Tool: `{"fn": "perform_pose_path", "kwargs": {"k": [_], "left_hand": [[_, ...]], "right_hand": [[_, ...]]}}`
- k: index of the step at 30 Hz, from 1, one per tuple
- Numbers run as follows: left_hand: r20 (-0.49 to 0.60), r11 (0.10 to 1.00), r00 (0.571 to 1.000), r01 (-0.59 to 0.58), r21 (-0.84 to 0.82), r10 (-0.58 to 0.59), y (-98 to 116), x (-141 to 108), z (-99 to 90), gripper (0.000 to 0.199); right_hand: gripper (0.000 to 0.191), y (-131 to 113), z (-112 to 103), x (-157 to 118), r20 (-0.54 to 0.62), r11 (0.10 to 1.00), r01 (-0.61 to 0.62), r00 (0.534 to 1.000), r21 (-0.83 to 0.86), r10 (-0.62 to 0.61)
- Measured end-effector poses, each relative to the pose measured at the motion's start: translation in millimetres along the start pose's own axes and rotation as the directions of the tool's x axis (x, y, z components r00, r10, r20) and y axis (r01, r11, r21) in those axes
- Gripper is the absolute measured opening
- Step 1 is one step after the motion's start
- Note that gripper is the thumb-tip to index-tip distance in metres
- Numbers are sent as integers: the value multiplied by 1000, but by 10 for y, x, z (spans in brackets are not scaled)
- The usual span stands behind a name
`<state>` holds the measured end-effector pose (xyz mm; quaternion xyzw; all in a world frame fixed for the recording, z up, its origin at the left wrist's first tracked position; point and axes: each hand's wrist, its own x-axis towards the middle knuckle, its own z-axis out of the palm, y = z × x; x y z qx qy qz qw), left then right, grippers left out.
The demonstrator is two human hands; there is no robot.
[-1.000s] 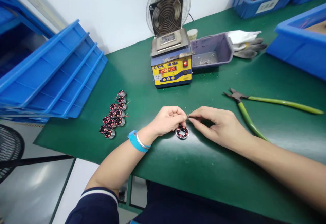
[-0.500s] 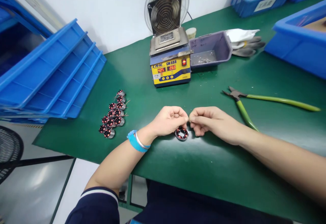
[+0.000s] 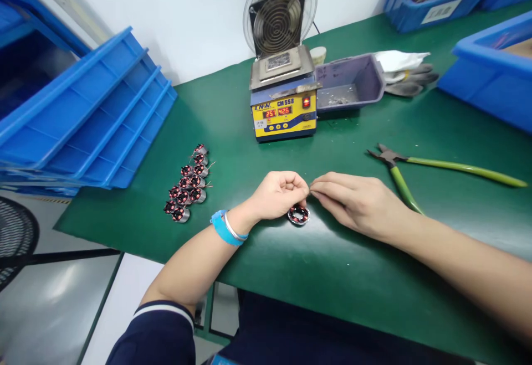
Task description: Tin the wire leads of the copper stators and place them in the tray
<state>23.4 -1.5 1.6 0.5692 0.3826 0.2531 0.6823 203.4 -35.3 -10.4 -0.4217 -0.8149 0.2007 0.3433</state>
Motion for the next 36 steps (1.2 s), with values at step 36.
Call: {"fn": "perform_pose_path", "kwargs": {"k": [36], "left_hand": [[-7,1000,1000,8,-18,-8,22,-11,-2,9]], "right_hand": [[18,-1,-97,3,4,912,228,970,-340,-241]]}}
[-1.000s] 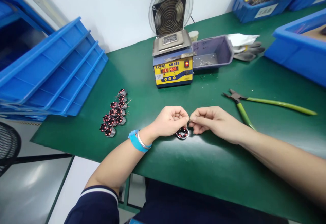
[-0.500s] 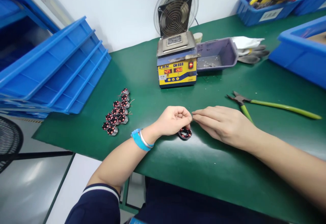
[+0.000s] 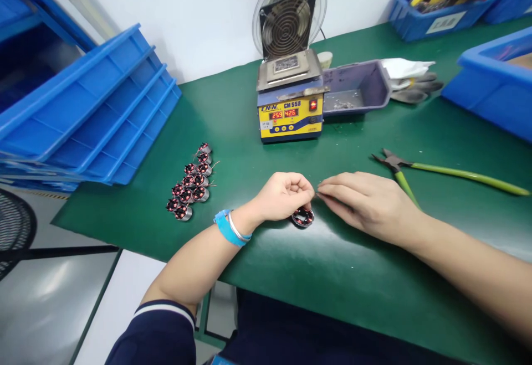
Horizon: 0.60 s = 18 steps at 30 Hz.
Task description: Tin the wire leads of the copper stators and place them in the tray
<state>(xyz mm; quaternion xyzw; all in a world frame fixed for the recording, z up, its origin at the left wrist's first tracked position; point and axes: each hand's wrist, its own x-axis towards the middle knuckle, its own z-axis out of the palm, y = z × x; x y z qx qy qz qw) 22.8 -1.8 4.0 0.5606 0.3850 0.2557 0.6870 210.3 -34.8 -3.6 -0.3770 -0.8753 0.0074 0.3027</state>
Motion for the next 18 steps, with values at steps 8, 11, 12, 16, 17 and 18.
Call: {"fn": "perform_pose_path", "kwargs": {"k": [8,11,12,16,17,18], "left_hand": [[0,999,999,-37,18,37,-18,-13,3,10],[7,999,999,-43,25,43,-20,-16,0,10],[9,999,999,-40,25,40,-18,-16,0,9],[18,1000,1000,-17,20,17,-9,-14,0,10],[17,1000,1000,-12,22,12,-7,-13,-1,10],[15,1000,1000,-7,25,7,-4,-11,-2,10]], "right_hand": [[28,-75,37,44,152,876,-287,957,387,247],[36,-127,77,76,511,343,-674,729,655,455],[39,-131,80,81,590,216,-720,673,659,446],[38,-75,31,54,459,553,-609,793,568,401],[35,-51,15,37,354,724,-489,868,486,349],[31,-27,3,20,250,858,-348,930,377,268]]}}
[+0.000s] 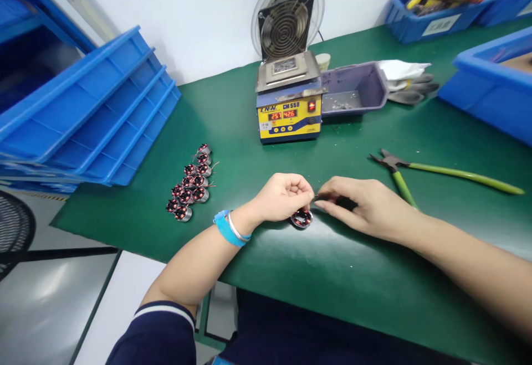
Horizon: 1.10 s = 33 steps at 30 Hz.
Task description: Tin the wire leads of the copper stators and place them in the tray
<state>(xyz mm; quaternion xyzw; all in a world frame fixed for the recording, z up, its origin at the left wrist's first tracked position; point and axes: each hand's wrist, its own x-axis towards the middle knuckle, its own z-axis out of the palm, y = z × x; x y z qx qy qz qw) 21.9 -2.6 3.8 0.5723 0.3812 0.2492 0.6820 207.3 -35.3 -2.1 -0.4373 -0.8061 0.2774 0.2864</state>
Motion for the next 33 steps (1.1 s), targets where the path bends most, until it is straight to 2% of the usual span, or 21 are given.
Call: {"fn": "perform_pose_path", "kwargs": {"k": [2,4,7,9,11,13,14,16,17,18,19,21,23,24,27,29,31,33], "left_hand": [[-5,1000,1000,8,4,-8,6,2,-3,10],[-7,1000,1000,9,11,-9,11,2,-7,10],[-7,1000,1000,0,30,0,16,-1,-12,10],[-5,999,1000,-8,41,8,16,-1,-16,11],[1,999,1000,-12,43,12,13,0,-19,12],[15,999,1000,-5,39,4,10,1,-18,11],[25,999,1000,1,34,-2,10,0,-16,10],[43,1000,999,11,25,-13,9,-2,-5,8],[47,1000,999,16,19,-17,9,-4,2,7],[39,1000,999,20,13,-21,8,-4,9,7],[19,1000,1000,25,5,-25,5,-3,17,8],[-56,1000,998,24,-19,-25,-6,4,34,8],[-139,998,990,-1,-58,-7,-24,19,54,9],[-173,997,985,-19,-80,4,-33,28,66,10],[-281,984,959,-81,-157,34,-36,57,95,16],[-412,960,909,-170,-224,65,-7,75,81,19],[-562,916,823,-284,-283,81,41,93,17,19],[-661,876,748,-356,-325,59,86,110,-87,18]], "right_hand": [[23,41,-28,-20,-52,936,212,971,-280,-235],[21,69,-44,-29,-45,841,317,927,-440,-373],[23,68,-54,-26,-16,767,372,896,-523,-445],[24,34,-42,-20,-10,790,371,903,-489,-430],[24,-18,-4,-8,-36,899,282,950,-336,-311],[26,-62,46,15,11,999,32,999,15,-32],[26,-71,67,32,83,965,-145,988,220,129],[27,-58,78,71,214,734,-429,902,526,374],[28,-39,66,89,222,625,-488,862,609,456],[29,-17,45,103,180,573,-494,837,653,516],[31,2,19,112,107,587,-472,830,658,548],[33,12,-18,109,-15,732,-408,869,545,495],[34,-22,-1,87,-64,901,-300,940,312,335],[34,-47,31,75,-71,955,-230,966,188,247],[29,-101,166,48,-87,996,-62,995,-67,56],[23,-93,227,44,-74,995,-11,997,-98,3],[23,-64,237,42,-36,998,17,999,-63,-19],[24,-45,212,36,-14,1000,18,1000,-20,-19]]}}
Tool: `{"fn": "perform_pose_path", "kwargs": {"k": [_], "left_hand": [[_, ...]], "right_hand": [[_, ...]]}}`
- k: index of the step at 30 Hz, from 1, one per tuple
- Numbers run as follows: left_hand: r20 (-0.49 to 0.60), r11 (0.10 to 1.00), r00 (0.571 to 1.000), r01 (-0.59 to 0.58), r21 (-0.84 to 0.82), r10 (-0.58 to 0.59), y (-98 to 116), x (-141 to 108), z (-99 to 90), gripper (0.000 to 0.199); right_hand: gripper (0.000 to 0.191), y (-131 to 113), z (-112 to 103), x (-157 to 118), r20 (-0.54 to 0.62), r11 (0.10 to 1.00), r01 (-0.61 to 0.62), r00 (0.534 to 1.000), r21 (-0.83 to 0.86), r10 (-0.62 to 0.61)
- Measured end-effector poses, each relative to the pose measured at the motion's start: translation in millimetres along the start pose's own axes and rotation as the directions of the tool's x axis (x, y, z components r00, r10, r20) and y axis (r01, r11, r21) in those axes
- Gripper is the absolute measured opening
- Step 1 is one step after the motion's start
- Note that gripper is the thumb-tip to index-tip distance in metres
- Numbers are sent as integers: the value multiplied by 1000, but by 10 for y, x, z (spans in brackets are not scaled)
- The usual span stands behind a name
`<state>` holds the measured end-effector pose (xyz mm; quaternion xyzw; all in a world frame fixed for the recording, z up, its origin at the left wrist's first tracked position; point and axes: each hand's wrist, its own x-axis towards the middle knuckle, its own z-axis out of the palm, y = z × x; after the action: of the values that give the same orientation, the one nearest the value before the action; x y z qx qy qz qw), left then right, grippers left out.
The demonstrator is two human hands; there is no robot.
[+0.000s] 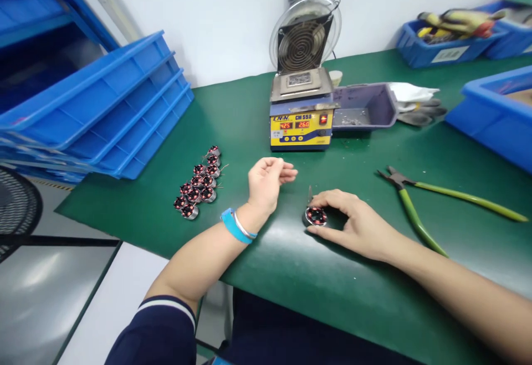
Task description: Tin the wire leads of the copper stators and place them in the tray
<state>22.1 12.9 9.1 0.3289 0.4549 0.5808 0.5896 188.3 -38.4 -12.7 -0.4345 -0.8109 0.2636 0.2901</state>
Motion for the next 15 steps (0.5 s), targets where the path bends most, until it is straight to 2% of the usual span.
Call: {"fn": "perform_pose_path", "kwargs": {"k": [2,5,7,9,11,13,15], "left_hand": [[-21,999,999,29,-25,-30,44,88,-55,16],[61,995,993,101,15,-102,28,182,-115,16],[104,991,987,116,74,-123,-27,208,-122,17],[141,985,984,90,149,-111,-93,213,-111,16],[201,973,976,33,229,-80,-150,210,-95,15],[264,956,963,-29,293,-52,-188,207,-85,14],[301,938,953,-66,339,-42,-203,205,-81,12]], "right_hand": [[26,-7,-36,-11,1,998,-40,999,58,40],[31,-70,-87,-26,51,959,-158,987,234,150],[37,-124,-135,-21,120,884,-260,965,389,231],[43,-165,-226,22,142,802,-332,942,496,302],[48,-182,-382,141,97,774,-348,931,529,353],[50,-180,-602,371,6,805,-330,926,494,377],[45,-173,-855,724,-105,856,-333,909,395,403]]}}
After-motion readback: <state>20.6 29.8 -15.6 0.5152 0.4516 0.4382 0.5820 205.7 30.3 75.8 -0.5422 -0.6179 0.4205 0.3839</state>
